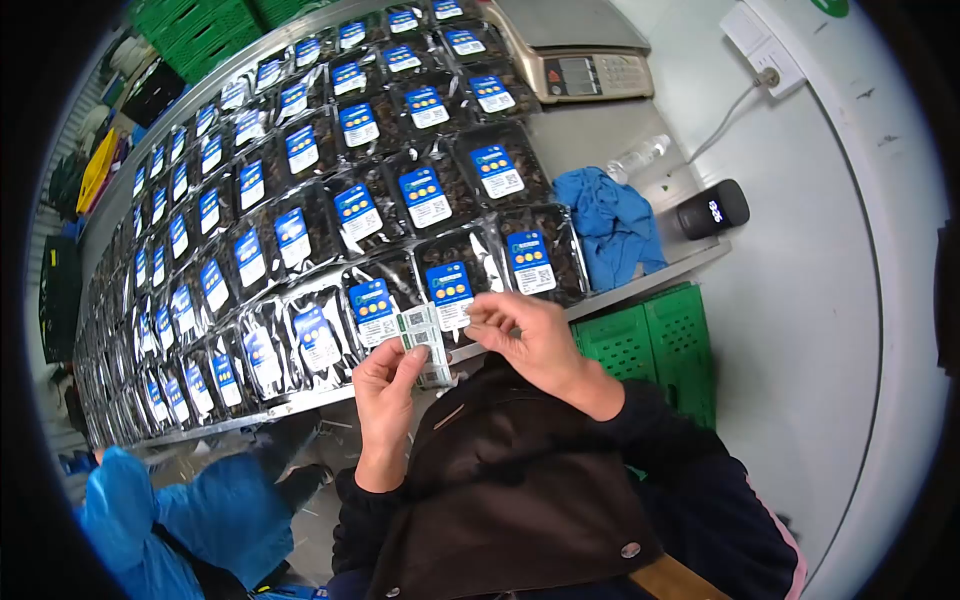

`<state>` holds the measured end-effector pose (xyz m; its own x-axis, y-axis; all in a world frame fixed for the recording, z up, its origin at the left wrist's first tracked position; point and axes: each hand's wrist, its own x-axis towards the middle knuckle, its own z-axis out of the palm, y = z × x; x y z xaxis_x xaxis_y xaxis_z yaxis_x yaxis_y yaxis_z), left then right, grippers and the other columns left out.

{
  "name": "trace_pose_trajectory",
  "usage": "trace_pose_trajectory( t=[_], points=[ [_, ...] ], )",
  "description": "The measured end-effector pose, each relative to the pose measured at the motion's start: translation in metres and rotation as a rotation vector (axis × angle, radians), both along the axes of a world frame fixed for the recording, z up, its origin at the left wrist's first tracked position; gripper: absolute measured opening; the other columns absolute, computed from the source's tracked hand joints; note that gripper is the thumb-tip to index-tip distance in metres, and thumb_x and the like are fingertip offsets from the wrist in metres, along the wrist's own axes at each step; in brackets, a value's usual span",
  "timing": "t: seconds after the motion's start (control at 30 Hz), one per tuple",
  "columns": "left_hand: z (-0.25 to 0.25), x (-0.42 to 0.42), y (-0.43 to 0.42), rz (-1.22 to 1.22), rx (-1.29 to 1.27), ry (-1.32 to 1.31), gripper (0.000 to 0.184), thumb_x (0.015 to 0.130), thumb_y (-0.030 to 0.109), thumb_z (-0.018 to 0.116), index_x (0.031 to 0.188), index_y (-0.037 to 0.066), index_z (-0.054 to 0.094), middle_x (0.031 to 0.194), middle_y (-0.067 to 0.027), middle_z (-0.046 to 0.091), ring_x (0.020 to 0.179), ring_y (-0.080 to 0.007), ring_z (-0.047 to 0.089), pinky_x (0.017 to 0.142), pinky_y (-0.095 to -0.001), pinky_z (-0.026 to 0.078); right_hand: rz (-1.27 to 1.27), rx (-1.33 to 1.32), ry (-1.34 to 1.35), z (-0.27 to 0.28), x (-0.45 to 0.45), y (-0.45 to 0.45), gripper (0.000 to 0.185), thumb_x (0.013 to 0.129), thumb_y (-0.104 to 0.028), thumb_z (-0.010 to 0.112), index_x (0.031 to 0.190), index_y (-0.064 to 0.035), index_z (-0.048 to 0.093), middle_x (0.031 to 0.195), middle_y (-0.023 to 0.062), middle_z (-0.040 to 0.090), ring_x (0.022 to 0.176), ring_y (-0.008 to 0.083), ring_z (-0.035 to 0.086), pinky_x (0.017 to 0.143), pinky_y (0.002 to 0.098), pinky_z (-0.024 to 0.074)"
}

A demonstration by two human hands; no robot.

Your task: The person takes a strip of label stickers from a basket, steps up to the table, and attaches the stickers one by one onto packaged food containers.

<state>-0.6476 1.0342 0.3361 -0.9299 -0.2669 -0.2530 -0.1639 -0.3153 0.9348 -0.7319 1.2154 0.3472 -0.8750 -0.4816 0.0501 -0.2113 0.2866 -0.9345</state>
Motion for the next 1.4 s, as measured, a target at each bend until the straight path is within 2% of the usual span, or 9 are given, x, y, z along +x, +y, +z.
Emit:
trace_pose_trajectory(
  t=[0.17,0.57,0.63,0.7,0.8,0.9,1.1,1.23,1.4],
  points=[
    [0.018,-0.019,0.028,-0.122,0.04,-0.061,0.016,0.092,0.004,0.059,0.103,-0.006,0.065,0.091,-0.008,0.069,0.074,-0.0092,0.063,0.067,-0.0238,0.053,0.064,0.14,0.38,0.025,-0.018,0.008,0.022,0.08,-0.014,0.073,0.101,-0.0092,0.067,0.094,0.0033,0.066,0.071,0.0179,0.066,0.06,0.0257,0.0518],
    [-0.006,-0.024,0.032,-0.324,-0.494,0.078,0.013,0.085,-0.003,0.065,0.097,-0.002,0.07,0.081,-0.0014,0.064,0.072,-0.0061,0.053,0.065,-0.0202,0.042,0.294,0.035,-0.453,0.005,-0.049,0.04,0.016,0.082,-0.016,0.07,0.091,-0.0031,0.073,0.078,0.0072,0.07,0.064,0.0123,0.064,0.059,0.0265,0.0491],
    [-0.012,-0.024,0.034,-0.307,-0.44,0.029,0.012,0.087,-0.001,0.063,0.097,-0.003,0.068,0.083,-0.0054,0.067,0.073,-0.0095,0.059,0.067,-0.0224,0.047,0.078,-0.036,-0.395,0.004,-0.057,0.049,0.016,0.085,-0.016,0.069,0.092,-0.0016,0.073,0.078,0.0056,0.069,0.063,0.0084,0.061,0.058,0.0235,0.048],
    [-0.009,-0.027,0.036,-0.244,0.293,-0.345,0.013,0.089,0.001,0.058,0.097,-0.005,0.065,0.088,-0.0123,0.069,0.076,-0.0178,0.067,0.07,-0.0278,0.054,-0.304,-0.179,0.093,0.013,-0.077,0.052,0.014,0.083,-0.013,0.069,0.093,-0.0048,0.073,0.083,0.0041,0.067,0.064,0.0108,0.062,0.059,0.0249,0.0491],
    [-0.016,-0.038,0.052,-0.152,0.559,-0.356,0.02,0.091,0.006,0.055,0.106,-0.005,0.06,0.096,-0.0166,0.068,0.078,-0.0224,0.068,0.072,-0.031,0.056,-0.151,-0.067,0.752,0.023,-0.063,0.034,0.019,0.077,-0.011,0.068,0.095,-0.0099,0.072,0.085,0.0015,0.065,0.065,0.0145,0.063,0.057,0.0261,0.0501],
    [-0.034,-0.039,0.056,0.108,0.699,-0.439,0.027,0.095,0.014,0.053,0.115,-0.004,0.056,0.104,-0.0159,0.067,0.084,-0.0232,0.067,0.074,-0.0318,0.056,0.115,0.01,0.79,-0.006,-0.014,0.006,0.021,0.073,-0.013,0.069,0.093,-0.0158,0.072,0.083,-0.0004,0.062,0.065,0.0124,0.062,0.056,0.0243,0.0508],
    [-0.033,-0.037,0.06,0.156,0.651,-0.1,0.026,0.099,0.019,0.05,0.115,0.0,0.057,0.105,-0.015,0.066,0.089,-0.0206,0.066,0.083,-0.0319,0.051,0.115,-0.142,0.336,-0.019,0.003,0.012,0.016,0.083,-0.018,0.07,0.097,-0.0107,0.073,0.081,0.0016,0.062,0.061,0.0129,0.06,0.053,0.0254,0.0477],
    [-0.035,-0.036,0.062,0.206,0.345,0.039,0.025,0.1,0.02,0.05,0.112,0.001,0.06,0.104,-0.0111,0.067,0.086,-0.0144,0.064,0.079,-0.0278,0.05,0.093,-0.127,-0.665,-0.011,0.001,0.01,0.021,0.088,-0.02,0.069,0.099,-0.0024,0.072,0.066,-0.001,0.06,0.053,0.0046,0.047,0.049,0.0222,0.0377],
    [-0.049,-0.034,0.062,0.191,0.17,0.034,0.023,0.099,0.017,0.052,0.111,0.0,0.062,0.098,-0.0088,0.068,0.085,-0.0123,0.064,0.075,-0.0248,0.05,0.071,-0.203,-0.444,-0.017,-0.003,0.02,0.013,0.085,-0.013,0.071,0.092,-0.002,0.07,0.074,0.0003,0.064,0.058,0.0057,0.052,0.053,0.0214,0.0416]
  ],
)
